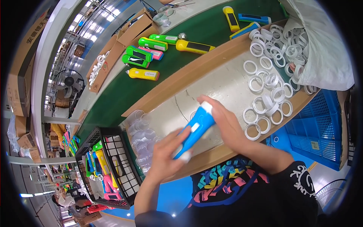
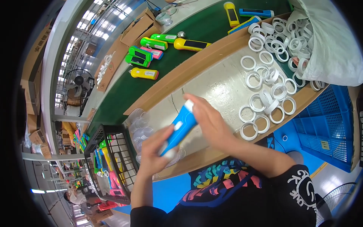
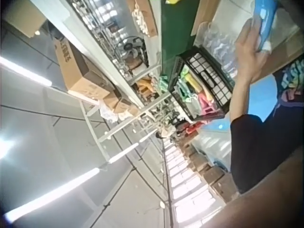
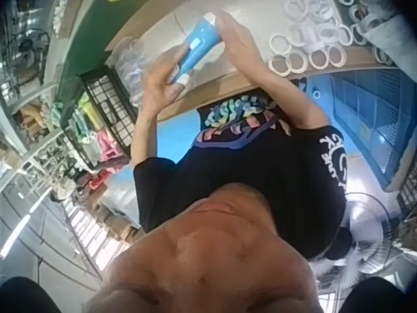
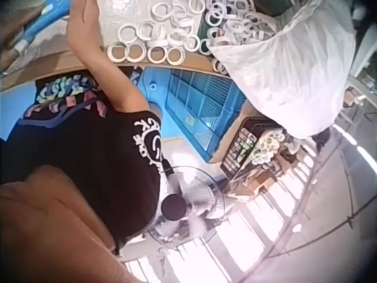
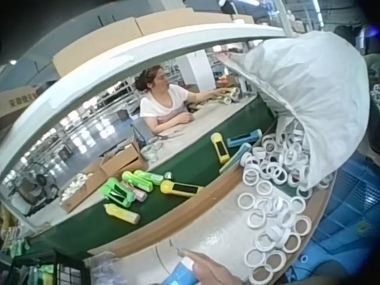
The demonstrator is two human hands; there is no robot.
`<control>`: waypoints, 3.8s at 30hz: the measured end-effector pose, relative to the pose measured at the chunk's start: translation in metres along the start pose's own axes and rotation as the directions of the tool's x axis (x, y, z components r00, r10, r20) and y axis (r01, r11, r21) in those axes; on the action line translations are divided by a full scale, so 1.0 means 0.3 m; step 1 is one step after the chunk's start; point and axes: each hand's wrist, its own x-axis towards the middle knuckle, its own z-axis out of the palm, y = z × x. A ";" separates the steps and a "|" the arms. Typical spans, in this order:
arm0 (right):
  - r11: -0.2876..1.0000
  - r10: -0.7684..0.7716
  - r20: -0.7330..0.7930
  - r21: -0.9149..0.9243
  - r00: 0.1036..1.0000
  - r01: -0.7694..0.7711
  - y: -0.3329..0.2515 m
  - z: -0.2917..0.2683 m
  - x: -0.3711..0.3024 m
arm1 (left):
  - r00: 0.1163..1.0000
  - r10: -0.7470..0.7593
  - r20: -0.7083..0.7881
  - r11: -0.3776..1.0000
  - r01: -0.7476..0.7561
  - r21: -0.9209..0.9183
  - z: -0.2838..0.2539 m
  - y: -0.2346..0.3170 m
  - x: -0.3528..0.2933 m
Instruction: Assembling handheld flashlights by fitting internal components and attaching lens caps.
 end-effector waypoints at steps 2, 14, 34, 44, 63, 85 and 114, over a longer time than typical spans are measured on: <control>0.859 0.410 0.003 0.334 0.912 -0.387 0.038 0.008 0.021 | 0.965 0.256 0.062 0.785 -0.245 0.570 0.033 -0.018 0.041; 0.926 -0.347 0.302 -0.041 0.888 0.376 -0.087 -0.024 -0.006 | 0.981 0.116 0.154 0.952 -0.066 -0.298 -0.051 0.043 -0.056; 0.742 0.591 0.175 0.265 0.788 -0.616 -0.022 -0.089 0.089 | 0.908 0.406 0.107 0.686 -0.380 0.621 0.052 -0.021 0.073; 0.998 0.023 0.153 0.062 0.988 -0.032 -0.113 -0.079 -0.003 | 0.943 0.325 0.067 0.935 -0.331 0.129 -0.031 0.090 0.049; 0.781 0.510 0.135 0.343 0.850 -0.523 0.002 -0.079 0.079 | 0.986 0.138 -0.090 0.973 -0.117 0.201 0.110 -0.019 0.029; 0.531 0.233 0.142 0.810 0.962 -0.248 0.035 -0.053 -0.002 | 0.865 -0.212 0.455 -0.347 0.369 -0.862 0.366 0.037 -0.026; 0.978 0.200 0.226 0.017 0.953 -0.209 -0.019 -0.096 0.120 | 0.910 0.007 -0.415 0.628 0.319 0.710 -0.100 -0.585 0.040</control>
